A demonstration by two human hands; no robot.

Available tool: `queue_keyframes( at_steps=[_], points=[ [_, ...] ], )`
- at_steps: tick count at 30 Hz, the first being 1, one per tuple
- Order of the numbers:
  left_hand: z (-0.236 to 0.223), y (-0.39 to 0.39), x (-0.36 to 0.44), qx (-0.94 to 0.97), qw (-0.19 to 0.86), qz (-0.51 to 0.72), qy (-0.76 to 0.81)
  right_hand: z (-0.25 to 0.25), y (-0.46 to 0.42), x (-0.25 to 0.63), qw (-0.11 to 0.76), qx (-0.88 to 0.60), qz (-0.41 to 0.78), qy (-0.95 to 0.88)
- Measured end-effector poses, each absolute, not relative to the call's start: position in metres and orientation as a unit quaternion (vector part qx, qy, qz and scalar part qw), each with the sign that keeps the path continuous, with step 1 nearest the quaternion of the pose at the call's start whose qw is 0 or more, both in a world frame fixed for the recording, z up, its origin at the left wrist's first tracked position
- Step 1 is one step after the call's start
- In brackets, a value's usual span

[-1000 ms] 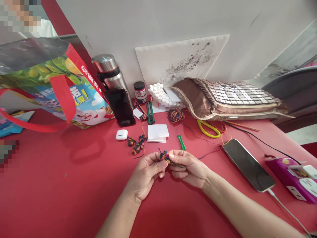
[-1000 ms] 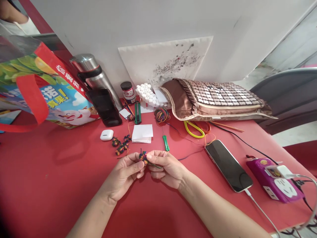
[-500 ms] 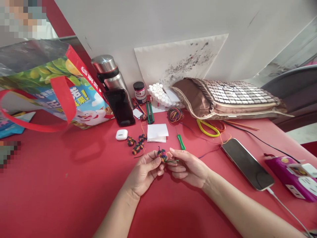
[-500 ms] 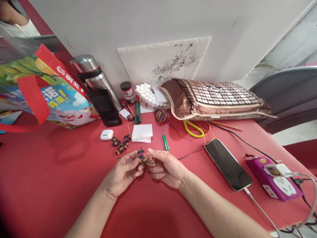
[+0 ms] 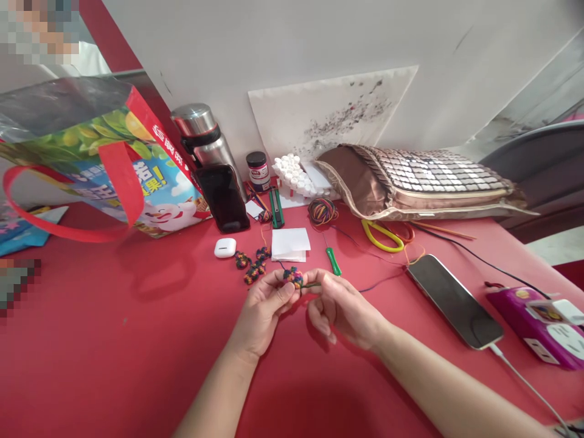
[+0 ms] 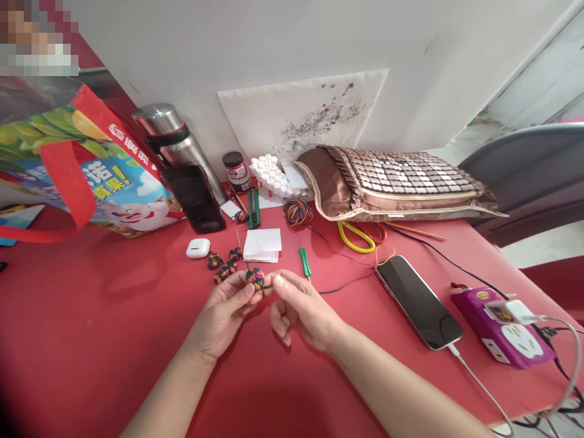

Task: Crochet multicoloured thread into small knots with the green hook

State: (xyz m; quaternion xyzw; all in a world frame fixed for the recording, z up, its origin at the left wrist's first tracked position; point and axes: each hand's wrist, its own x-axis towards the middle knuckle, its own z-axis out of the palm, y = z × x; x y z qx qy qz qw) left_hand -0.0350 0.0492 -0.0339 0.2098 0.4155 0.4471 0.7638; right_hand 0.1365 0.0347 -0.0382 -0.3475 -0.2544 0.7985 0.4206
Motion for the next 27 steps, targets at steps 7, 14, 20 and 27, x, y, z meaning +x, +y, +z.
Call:
queue_keyframes(
  at_steps=[7,14,20,27],
  points=[
    [-0.0334,0.0478,-0.0336,0.218,0.763,0.439,0.421,-0.0347,0.0332,0.1354,0.448,-0.455,0.676,-0.367],
    [-0.0323,0.0482,-0.0330,0.228,0.757,0.442,0.424,-0.0357,0.0358,0.1360,0.436,-0.457,0.678,-0.377],
    [-0.0329,0.0494,-0.0337,0.239,0.740,0.453,0.436,-0.0415,0.0356,0.1379,0.426,-0.456,0.693,-0.360],
    [-0.0297,0.0463,-0.0360,0.275,0.748,0.419,0.435,-0.0386,0.0415,0.1440,0.432,-0.459,0.716,-0.301]
  ],
)
